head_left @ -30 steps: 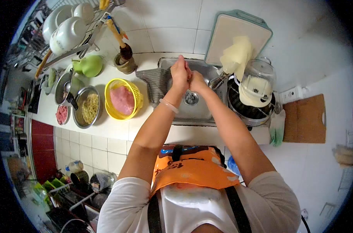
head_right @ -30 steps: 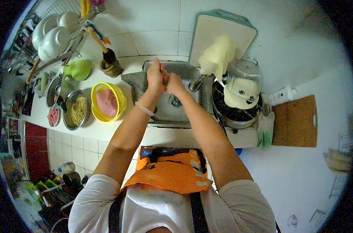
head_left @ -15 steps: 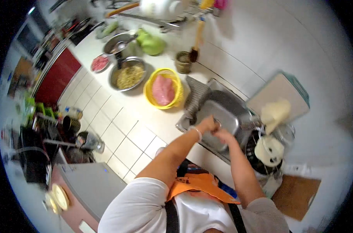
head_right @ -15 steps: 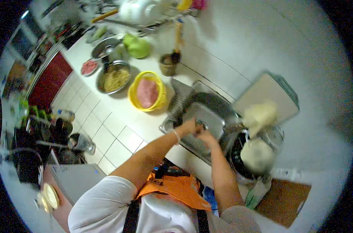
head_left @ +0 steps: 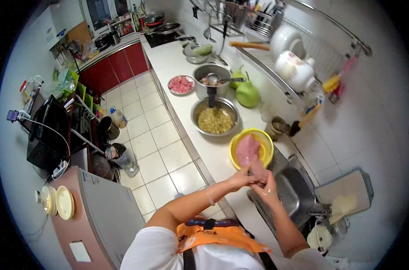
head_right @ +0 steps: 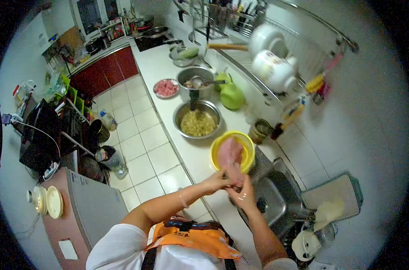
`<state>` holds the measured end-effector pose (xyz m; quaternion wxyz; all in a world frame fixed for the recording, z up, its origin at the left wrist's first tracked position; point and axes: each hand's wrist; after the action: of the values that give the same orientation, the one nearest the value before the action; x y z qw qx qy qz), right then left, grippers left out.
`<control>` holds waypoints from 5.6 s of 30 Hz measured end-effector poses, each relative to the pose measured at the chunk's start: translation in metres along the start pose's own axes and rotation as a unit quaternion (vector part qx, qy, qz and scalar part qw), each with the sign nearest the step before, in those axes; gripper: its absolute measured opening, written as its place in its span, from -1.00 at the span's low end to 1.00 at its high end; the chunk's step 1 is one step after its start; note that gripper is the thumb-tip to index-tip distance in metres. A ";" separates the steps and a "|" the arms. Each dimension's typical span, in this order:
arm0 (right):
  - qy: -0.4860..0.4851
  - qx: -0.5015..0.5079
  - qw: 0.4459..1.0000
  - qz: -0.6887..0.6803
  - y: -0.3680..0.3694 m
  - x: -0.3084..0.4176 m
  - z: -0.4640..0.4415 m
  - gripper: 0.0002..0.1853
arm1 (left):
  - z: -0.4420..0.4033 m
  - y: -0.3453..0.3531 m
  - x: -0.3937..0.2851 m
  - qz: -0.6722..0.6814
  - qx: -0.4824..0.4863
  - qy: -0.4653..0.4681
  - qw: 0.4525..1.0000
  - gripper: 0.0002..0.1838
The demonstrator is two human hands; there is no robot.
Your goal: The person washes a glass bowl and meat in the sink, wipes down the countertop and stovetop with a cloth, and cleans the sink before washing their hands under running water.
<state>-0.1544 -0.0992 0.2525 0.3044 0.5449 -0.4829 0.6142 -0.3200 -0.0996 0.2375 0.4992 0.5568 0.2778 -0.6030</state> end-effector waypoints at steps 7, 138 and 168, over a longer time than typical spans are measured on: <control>-0.142 0.008 0.988 0.060 0.179 0.071 -0.138 -0.68 | 0.083 -0.200 -0.053 0.077 -0.253 0.086 0.961 -0.51; 0.120 -0.231 0.949 -0.176 1.062 -0.102 -1.887 -0.45 | -0.039 -2.084 -0.212 0.194 -0.345 -0.255 0.882 -0.74; 0.225 -0.447 0.756 0.421 1.228 -0.020 -1.566 -0.55 | 0.012 -2.093 -0.251 0.094 -0.220 -0.208 0.948 -0.79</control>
<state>-1.8428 0.9246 0.0060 0.3240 -0.0658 -0.8007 0.4996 -2.2618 0.6896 0.0161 0.7103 0.3189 0.2398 -0.5799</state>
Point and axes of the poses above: each hand's wrist, its own z-axis away from the middle knuckle, its own y-axis out of the palm, x = y × z, and after that the axes turned 10 degrees about -z, right-handed
